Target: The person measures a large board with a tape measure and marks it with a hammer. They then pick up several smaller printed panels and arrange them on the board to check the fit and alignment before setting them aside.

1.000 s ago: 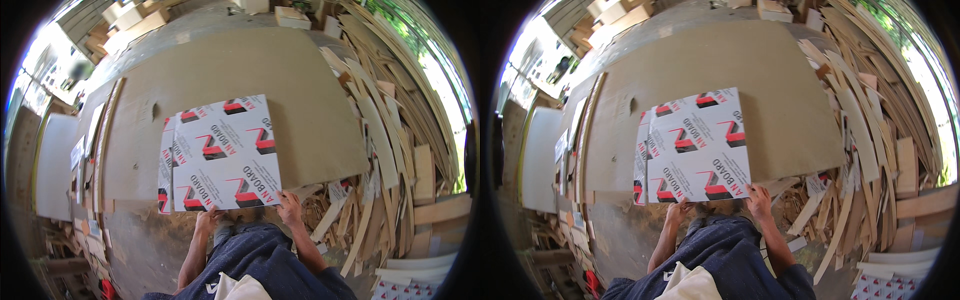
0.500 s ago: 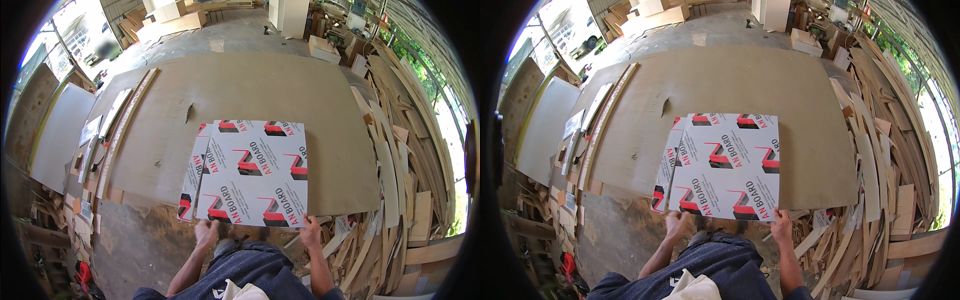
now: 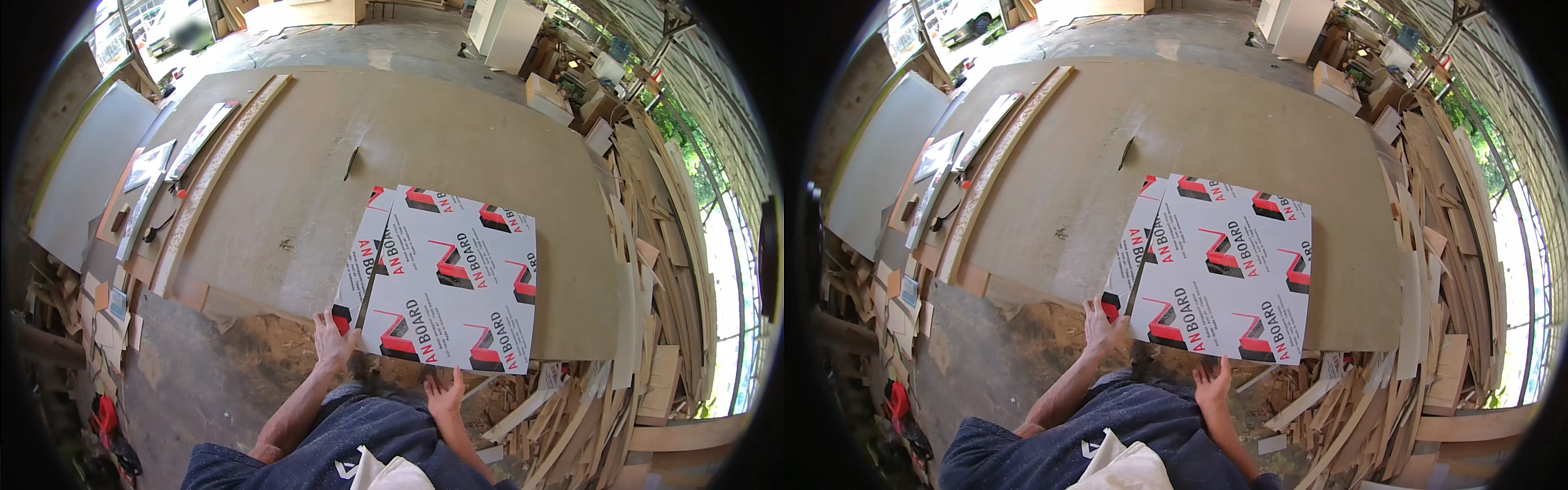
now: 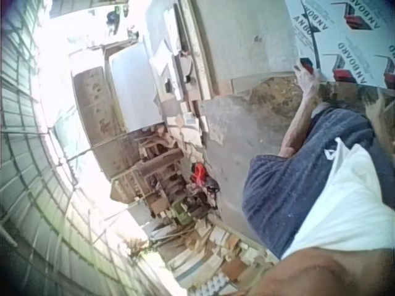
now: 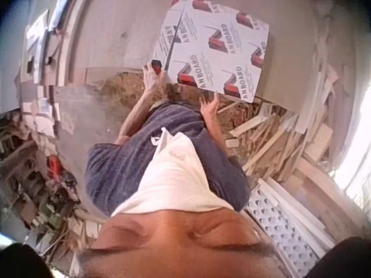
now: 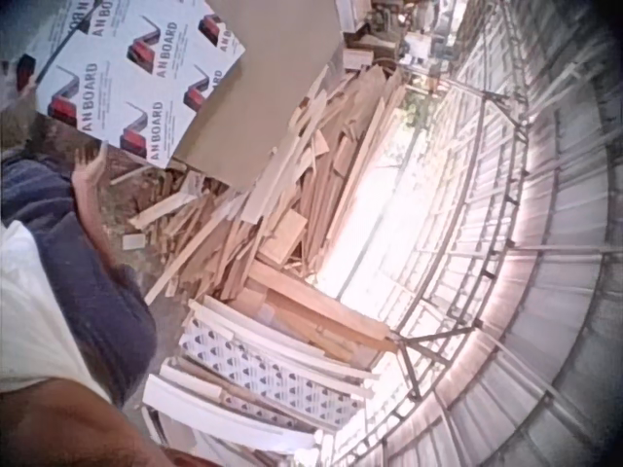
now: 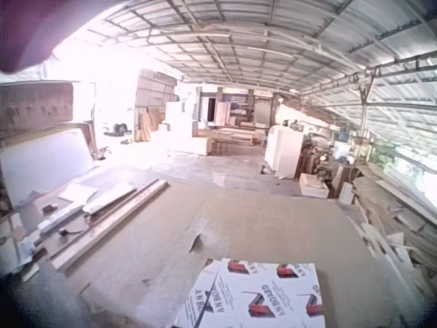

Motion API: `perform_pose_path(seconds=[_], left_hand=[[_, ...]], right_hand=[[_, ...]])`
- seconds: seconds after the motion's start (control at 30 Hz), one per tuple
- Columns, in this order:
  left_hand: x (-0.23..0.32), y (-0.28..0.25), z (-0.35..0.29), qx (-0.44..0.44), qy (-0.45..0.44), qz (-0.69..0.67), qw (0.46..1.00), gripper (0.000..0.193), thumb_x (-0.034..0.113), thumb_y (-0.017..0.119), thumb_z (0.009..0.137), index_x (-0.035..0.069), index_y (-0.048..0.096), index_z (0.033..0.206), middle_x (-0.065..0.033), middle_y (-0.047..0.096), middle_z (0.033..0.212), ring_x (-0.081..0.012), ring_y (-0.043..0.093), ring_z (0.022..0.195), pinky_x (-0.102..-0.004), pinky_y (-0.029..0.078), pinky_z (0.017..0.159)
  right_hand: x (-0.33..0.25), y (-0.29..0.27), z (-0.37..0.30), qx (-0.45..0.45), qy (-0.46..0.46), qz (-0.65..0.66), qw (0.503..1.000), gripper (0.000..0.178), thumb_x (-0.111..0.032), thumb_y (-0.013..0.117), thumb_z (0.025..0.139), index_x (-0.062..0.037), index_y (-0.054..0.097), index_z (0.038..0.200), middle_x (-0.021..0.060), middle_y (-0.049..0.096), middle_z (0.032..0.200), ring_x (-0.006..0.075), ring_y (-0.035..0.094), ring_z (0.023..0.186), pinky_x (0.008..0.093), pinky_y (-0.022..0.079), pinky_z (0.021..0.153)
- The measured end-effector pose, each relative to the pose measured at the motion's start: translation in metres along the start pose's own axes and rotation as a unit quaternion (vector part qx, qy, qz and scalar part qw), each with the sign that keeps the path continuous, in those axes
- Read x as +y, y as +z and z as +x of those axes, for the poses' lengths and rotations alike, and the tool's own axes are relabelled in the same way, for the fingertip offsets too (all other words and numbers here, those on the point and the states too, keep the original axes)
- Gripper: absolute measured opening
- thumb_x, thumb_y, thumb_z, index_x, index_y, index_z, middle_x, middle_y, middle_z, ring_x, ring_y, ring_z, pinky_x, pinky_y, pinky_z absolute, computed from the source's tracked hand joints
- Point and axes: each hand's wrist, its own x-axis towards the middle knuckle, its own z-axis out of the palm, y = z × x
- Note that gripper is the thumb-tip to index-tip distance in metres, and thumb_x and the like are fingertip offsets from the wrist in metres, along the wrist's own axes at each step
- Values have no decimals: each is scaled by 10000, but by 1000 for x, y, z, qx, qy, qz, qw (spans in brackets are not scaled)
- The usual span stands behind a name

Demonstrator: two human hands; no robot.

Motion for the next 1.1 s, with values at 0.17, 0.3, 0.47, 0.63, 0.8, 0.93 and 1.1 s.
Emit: perform_pose_path(seconds=[0.17,0.3,0.47,0.63,0.8,0.93,1.1], left_hand=[[-8,-16,-7,-29,41,-18,999,917,253,850,699,-22,397,1446,-228,456,1304,-410,542,1167,-490,476,994],[-22,-37,3,-105,-12,-216,971,771,235,816,781,-39,513,1435,-154,646,1113,-246,603,1108,-382,485,982],[-48,-42,23,-286,36,-447,847,483,135,550,1010,-24,505,1463,-28,626,1300,-144,567,1175,-292,422,1047],[-57,-12,41,-360,38,-509,781,440,133,513,1020,-16,521,1434,-40,631,1292,-145,564,1203,-302,426,1069],[-48,6,59,-460,-37,-554,693,423,95,535,1014,-2,517,1425,-63,635,1300,-171,615,1175,-353,499,1029],[-30,9,66,-543,-35,-491,680,467,96,591,1016,39,487,1467,-93,643,1326,-200,644,1165,-403,553,988],[-14,1,63,-500,24,-268,823,466,85,578,1033,48,464,1484,-136,670,1260,-228,694,1051,-386,619,874]], right_hand=[[25,48,24,-256,-77,136,954,761,-689,359,1024,-151,404,1559,85,446,1569,269,426,1424,467,344,1162],[32,67,29,-115,-136,135,975,807,-734,231,1018,-154,440,1539,35,488,1545,268,440,1414,483,340,1175],[28,76,25,-147,-216,125,957,781,-687,162,1047,-146,440,1538,49,484,1555,279,435,1429,507,326,1197],[23,75,17,-50,-235,94,966,751,-635,133,1068,-135,371,1575,66,410,1613,296,410,1458,507,301,1226],[22,71,17,-136,-235,158,949,749,-625,138,1072,-118,375,1569,68,434,1596,292,433,1443,503,323,1216],[22,75,15,-43,-231,104,966,740,-617,170,1077,-99,381,1562,68,454,1581,284,442,1436,505,337,1204],[24,62,30,-45,-276,93,955,715,-589,182,1089,-90,369,1566,63,449,1584,277,444,1431,463,335,1205]])
